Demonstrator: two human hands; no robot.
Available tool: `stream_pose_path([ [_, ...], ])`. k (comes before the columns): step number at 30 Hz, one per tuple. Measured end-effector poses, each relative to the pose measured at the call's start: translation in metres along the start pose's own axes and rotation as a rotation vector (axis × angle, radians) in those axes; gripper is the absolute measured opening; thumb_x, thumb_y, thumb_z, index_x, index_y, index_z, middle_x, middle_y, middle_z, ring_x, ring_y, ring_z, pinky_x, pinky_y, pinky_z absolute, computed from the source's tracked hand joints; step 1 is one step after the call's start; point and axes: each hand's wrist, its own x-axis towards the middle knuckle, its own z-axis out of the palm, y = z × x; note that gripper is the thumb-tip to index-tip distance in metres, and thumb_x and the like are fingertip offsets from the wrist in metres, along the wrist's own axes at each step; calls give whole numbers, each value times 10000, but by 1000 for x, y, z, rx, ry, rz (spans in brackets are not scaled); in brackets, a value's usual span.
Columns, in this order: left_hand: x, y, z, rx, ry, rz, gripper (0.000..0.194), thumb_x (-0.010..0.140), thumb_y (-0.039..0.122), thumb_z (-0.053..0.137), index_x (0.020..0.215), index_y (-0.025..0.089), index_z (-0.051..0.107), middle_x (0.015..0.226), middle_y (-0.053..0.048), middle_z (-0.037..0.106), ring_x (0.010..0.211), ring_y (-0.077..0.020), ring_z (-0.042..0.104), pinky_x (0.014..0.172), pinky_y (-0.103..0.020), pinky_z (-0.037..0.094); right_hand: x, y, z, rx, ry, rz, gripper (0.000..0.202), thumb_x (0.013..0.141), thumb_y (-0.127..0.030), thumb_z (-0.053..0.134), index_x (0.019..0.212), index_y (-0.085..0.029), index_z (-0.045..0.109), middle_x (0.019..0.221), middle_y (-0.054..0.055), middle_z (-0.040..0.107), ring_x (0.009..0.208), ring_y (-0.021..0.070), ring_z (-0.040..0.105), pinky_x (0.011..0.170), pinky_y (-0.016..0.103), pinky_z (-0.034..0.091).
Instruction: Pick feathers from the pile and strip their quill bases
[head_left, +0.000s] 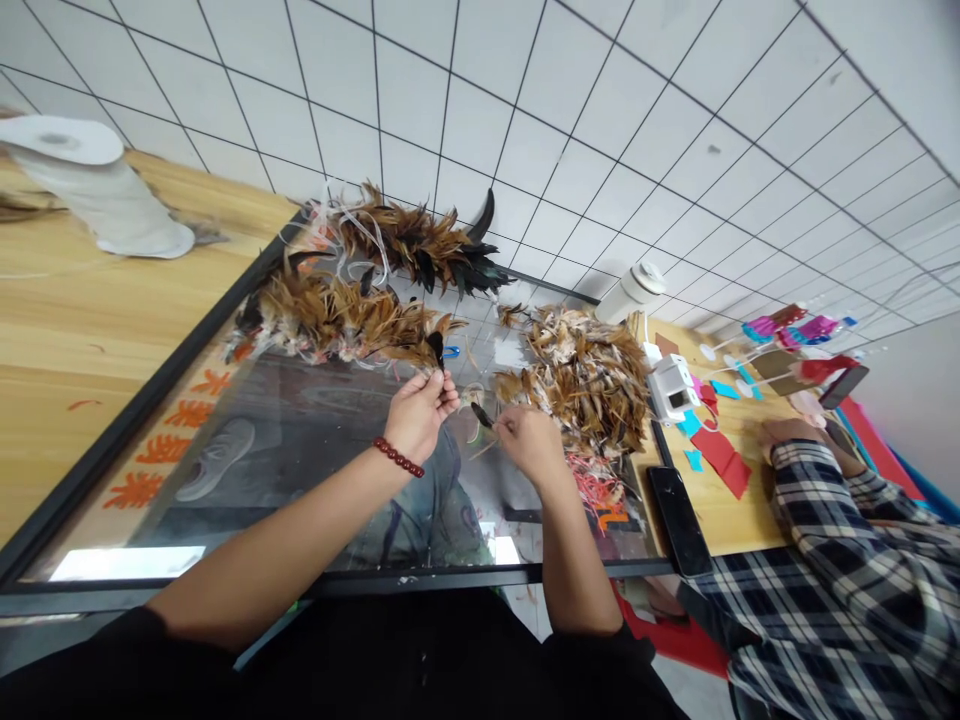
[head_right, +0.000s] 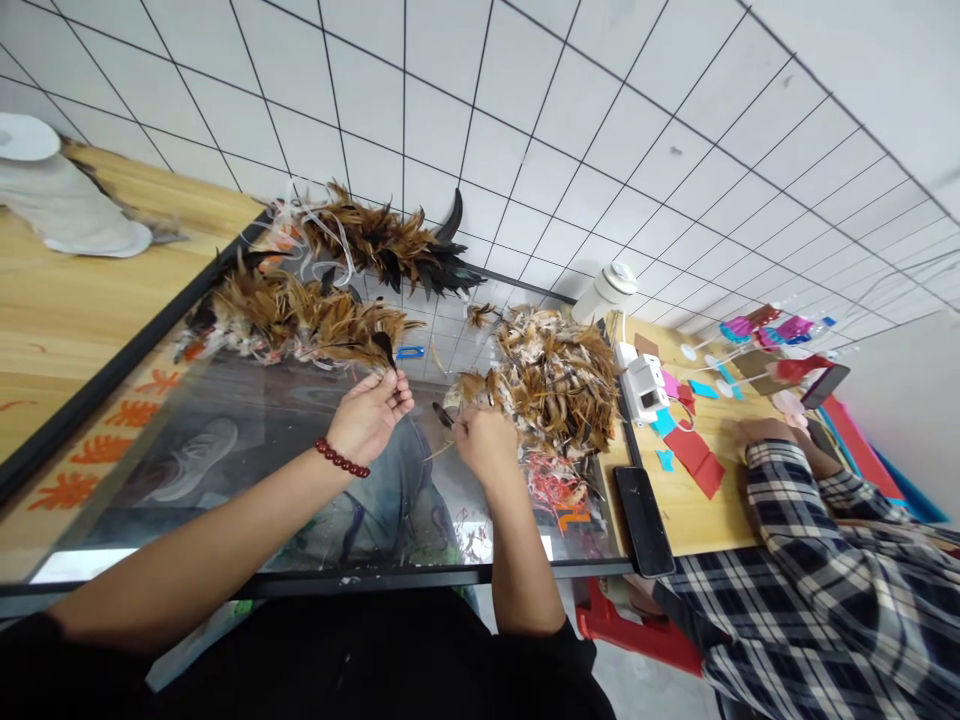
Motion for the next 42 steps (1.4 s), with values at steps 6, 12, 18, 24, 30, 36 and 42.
stream_pose_path([
  [6,-7,-4,1,30,-19,-83,69,819,140,633,758,117,610,650,-10,614,587,-82,592,617,-216,506,7,5,7,863,58,64,211,795,-386,577,761,-183,619,646,-16,596,588,112,513,606,233,411],
  [12,-17,-11,5,77,-107,-254,76,821,74,593,760,113,613,722,-50,679,664,-123,650,750,-303,541,12,-18,25,1232,103,122,204,717,-374,679,753,-179,633,689,-10,600,645,109,525,654,244,444],
  [18,-17,-15,3,114,-131,-246,86,777,108,669,705,101,621,670,-37,665,600,-96,621,683,-257,538,10,-22,27,732,300,-53,126,778,-284,618,738,-187,687,690,-4,538,653,119,494,644,252,423],
  [24,-8,-12,0,210,-61,-87,75,768,147,681,745,79,655,610,-28,639,529,-92,599,561,-223,521,8,-4,13,465,302,-179,225,855,-223,513,960,-204,711,845,42,623,759,145,571,722,271,455],
  [30,-4,-1,4,58,43,-26,70,807,117,627,743,89,630,598,-8,612,550,-79,595,571,-208,516,6,1,14,-9,97,-54,144,815,-280,589,837,-225,721,837,62,666,797,193,592,722,303,403],
  [36,-5,-4,2,58,22,-57,87,827,105,603,746,92,632,611,-15,618,559,-83,604,583,-211,522,11,-6,20,372,101,-3,123,808,-214,524,777,-187,641,742,44,639,681,153,559,649,273,391],
  [42,-9,-10,1,184,-84,-186,78,811,123,640,742,87,646,725,-84,688,655,-126,666,690,-273,562,15,-2,16,1243,71,195,237,686,-386,707,737,-176,610,642,-11,630,489,73,444,510,219,361],
])
